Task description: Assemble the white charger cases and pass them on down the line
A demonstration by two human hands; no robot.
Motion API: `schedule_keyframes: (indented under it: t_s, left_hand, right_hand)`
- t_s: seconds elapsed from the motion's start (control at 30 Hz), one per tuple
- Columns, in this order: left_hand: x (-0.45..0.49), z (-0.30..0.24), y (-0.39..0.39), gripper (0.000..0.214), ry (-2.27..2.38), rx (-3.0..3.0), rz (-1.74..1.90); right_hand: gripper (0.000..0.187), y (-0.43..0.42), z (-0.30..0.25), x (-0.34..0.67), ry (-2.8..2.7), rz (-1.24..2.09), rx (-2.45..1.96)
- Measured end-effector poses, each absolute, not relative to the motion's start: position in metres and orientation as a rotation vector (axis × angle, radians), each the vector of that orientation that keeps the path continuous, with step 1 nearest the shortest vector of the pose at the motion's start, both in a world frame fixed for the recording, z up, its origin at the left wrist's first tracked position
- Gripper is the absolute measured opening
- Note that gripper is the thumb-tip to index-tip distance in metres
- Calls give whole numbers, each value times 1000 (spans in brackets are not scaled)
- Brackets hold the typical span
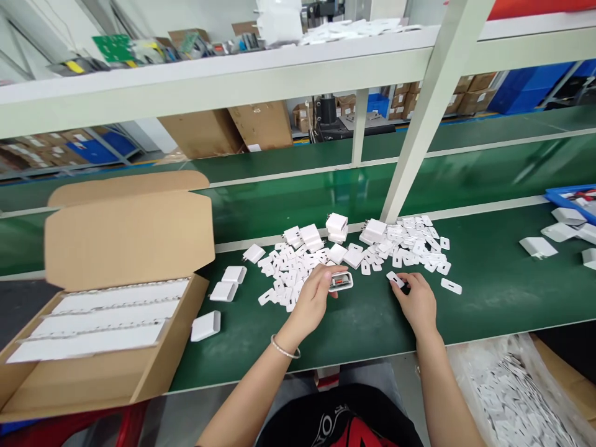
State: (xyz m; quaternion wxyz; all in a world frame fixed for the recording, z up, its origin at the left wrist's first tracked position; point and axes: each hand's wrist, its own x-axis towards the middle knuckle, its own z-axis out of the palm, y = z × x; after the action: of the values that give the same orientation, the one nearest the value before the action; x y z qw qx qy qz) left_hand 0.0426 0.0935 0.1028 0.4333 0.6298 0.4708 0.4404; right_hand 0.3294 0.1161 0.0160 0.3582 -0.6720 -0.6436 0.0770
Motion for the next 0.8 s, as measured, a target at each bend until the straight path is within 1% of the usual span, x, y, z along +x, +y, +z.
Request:
schedule_keyframes:
  t_s: [0.1,0.23,0.3,0.37,0.5,0.57,0.67,0.73,0.8]
  left_hand:
    - [37,112,68,62,1158,1479,1132]
    - [32,109,44,65,1220,1350,1110]
    - [32,102,36,68,1270,1291,1107]
    - [33,93,30,70,1297,1258,1107]
    - [35,78,26,68,1264,1270,1059]
    - [35,74,28,60,1231,1293,1024]
    - [33,69,37,42,1198,1317,985]
    - [30,64,44,37,1182,1284,970]
    - [26,55,49,37,1163,1216,978]
  right_hand:
    - [35,105,40,322,-1749,300,-1564]
    - [20,76,81,291,-1780,401,-1234]
    - [18,61,98,268,-1834,413,-1100]
    - [21,51,108,245,-1914,424,-984]
    - [29,47,103,216,-2039,424,-898]
    - [32,51,94,211,-2060,422,-920]
    - [37,61,81,209,-2054,442,-957]
    - [36,69,76,208,-2055,514,-983]
    - [33,77,72,205,-2058,661,-1002]
